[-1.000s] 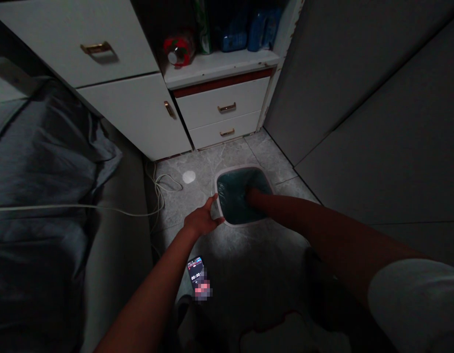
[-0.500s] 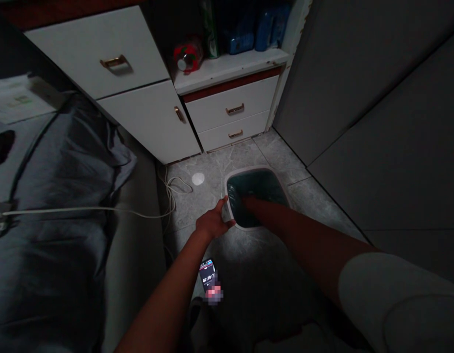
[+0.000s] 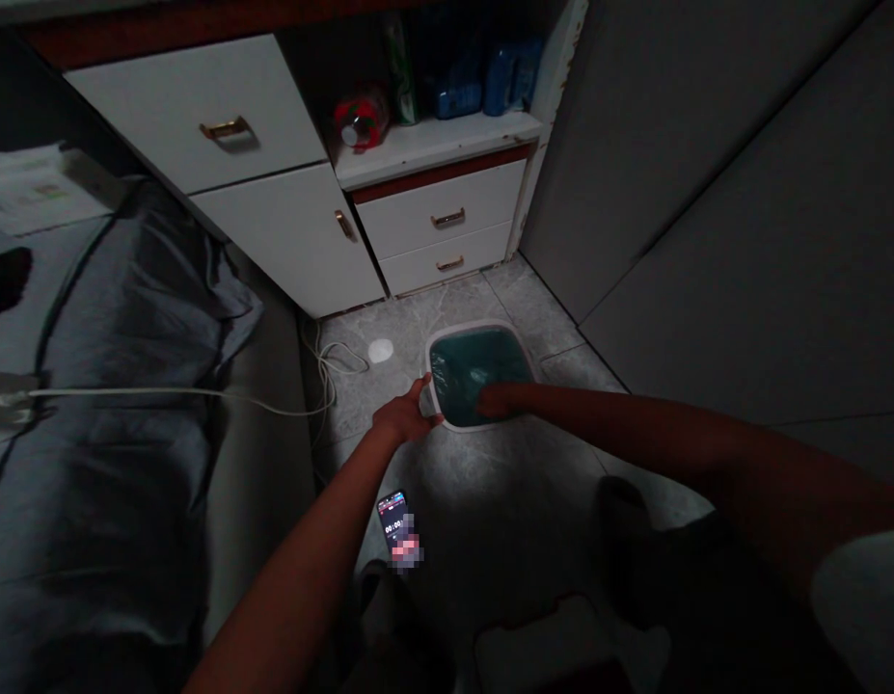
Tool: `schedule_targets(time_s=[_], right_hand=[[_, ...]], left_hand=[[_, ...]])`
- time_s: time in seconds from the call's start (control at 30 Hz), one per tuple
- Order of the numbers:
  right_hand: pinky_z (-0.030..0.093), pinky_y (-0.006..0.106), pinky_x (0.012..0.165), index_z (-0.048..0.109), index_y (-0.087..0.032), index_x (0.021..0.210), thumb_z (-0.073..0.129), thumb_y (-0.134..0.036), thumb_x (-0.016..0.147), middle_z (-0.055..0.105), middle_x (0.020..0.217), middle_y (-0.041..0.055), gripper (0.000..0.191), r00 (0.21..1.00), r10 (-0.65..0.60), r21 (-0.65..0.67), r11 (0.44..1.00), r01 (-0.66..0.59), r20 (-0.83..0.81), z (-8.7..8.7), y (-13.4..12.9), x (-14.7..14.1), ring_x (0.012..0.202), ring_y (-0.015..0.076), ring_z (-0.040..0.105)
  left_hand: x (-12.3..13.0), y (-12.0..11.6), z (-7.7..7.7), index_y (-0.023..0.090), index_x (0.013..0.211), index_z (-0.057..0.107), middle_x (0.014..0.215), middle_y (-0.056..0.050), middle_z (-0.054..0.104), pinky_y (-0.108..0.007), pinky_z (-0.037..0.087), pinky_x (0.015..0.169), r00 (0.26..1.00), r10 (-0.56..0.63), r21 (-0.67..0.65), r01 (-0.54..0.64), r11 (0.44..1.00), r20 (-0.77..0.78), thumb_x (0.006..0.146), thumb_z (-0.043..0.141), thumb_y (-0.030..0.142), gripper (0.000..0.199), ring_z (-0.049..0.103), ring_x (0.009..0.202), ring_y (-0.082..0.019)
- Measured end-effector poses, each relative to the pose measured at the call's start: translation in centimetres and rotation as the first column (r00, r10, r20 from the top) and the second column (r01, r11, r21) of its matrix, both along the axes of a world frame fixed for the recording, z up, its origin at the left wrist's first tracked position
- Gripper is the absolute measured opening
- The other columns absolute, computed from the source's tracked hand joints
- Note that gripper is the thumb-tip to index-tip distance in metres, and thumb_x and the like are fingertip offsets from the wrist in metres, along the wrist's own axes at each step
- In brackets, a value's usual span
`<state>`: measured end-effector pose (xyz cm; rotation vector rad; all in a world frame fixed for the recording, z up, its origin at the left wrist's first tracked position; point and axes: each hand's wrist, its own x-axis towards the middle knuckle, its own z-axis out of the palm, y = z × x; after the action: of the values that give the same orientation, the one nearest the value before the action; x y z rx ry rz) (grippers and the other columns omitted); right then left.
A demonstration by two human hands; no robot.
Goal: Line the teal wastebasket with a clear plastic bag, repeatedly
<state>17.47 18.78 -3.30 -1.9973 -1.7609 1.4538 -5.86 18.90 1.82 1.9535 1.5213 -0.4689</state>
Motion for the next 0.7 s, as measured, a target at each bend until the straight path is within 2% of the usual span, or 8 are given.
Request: schedule_targets(time_s=[0.07,0.13,0.2,0.3,0.37,0.43,0.53,0.7], right_hand=[[0.052,0.038,0.098,0.075,-0.012,0.072,0.068,-0.022,0.093,0.080,0.091,0.0164,0.025,0.938,0.327,-0.033,0.945,-0.325,0.116,2.1,-1.3,1.5,0.099,0.0294,0.074],[0.052,0.035,0.095,0.080,-0.010,0.089,0.055,-0.026,0.104,0.080,0.109,0.0183,0.033,0.783,0.581,-0.017,0.805,-0.593,0.224,4.6,-3.2,3.2,0.105,0.0287,0.073],[0.051,0.034,0.092,0.080,-0.011,0.107,0.047,-0.025,0.107,0.077,0.122,0.0176,0.036,0.697,0.643,0.040,0.725,-0.687,0.317,7.1,-5.5,4.8,0.110,0.0290,0.073],[0.049,0.031,0.085,0.079,-0.016,0.113,0.050,-0.027,0.106,0.078,0.120,0.0140,0.032,0.761,0.523,0.165,0.772,-0.614,0.385,9.9,-9.6,7.0,0.109,0.0285,0.073],[0.047,0.029,0.079,0.079,-0.017,0.105,0.053,-0.026,0.104,0.080,0.111,0.0111,0.027,0.830,0.433,0.233,0.818,-0.525,0.350,11.1,-12.2,8.4,0.100,0.0249,0.073],[0.045,0.027,0.075,0.077,-0.017,0.098,0.056,-0.025,0.101,0.080,0.102,0.0087,0.023,0.894,0.347,0.275,0.864,-0.423,0.284,11.7,-14.4,9.8,0.090,0.0211,0.072],[0.044,0.026,0.073,0.076,-0.017,0.093,0.057,-0.026,0.100,0.078,0.096,0.0076,0.022,0.952,0.202,0.323,0.907,-0.271,0.232,11.6,-16.3,11.7,0.083,0.0189,0.069],[0.043,0.026,0.072,0.075,-0.019,0.090,0.060,-0.026,0.096,0.077,0.093,0.0064,0.017,0.973,0.079,0.370,0.916,-0.158,0.218,9.5,-16.0,13.8,0.082,0.0184,0.068]], left_hand=[[0.2,-0.2,0.1,0.032,0.173,0.009,0.152,-0.015,0.064,-0.044,0.051,0.108,1.000,-0.001,-0.001,0.001,1.000,-0.026,0.092,0.065,0.063,0.103,0.063,0.139,-0.035],[0.5,-0.7,0.6,0.032,0.173,0.015,0.153,-0.016,0.063,-0.044,0.051,0.107,0.999,0.004,0.044,-0.002,0.999,-0.043,0.091,0.067,0.061,0.101,0.063,0.138,-0.036],[0.8,-1.4,1.4,0.031,0.165,0.039,0.149,-0.015,0.066,-0.044,0.053,0.102,0.999,0.011,0.147,-0.004,0.989,-0.045,0.090,0.069,0.057,0.085,0.065,0.134,-0.037],[1.4,-2.9,3.1,0.025,0.118,0.074,0.122,-0.012,0.078,-0.037,0.053,0.087,0.999,0.026,0.272,-0.037,0.962,0.042,0.088,0.069,0.046,0.037,0.072,0.114,-0.033],[1.8,-4.3,4.2,0.022,0.086,0.070,0.094,-0.007,0.077,-0.031,0.048,0.074,0.981,0.054,0.300,-0.110,0.948,0.189,0.084,0.067,0.038,0.017,0.072,0.090,-0.025],[2.2,-6.1,4.8,0.021,0.068,0.057,0.070,0.000,0.065,-0.027,0.040,0.064,0.918,0.108,0.293,-0.231,0.928,0.383,0.080,0.065,0.032,0.018,0.061,0.069,-0.017],[2.8,-9.1,4.6,0.022,0.057,0.040,0.055,0.005,0.045,-0.025,0.032,0.057,0.719,0.239,0.152,-0.433,0.889,0.652,0.076,0.062,0.030,0.030,0.045,0.056,-0.011],[3.5,-11.6,2.6,0.022,0.052,0.041,0.050,0.007,0.041,-0.022,0.031,0.055,0.457,0.502,-0.122,-0.638,0.760,0.734,0.069,0.066,0.029,0.031,0.038,0.052,-0.009]])
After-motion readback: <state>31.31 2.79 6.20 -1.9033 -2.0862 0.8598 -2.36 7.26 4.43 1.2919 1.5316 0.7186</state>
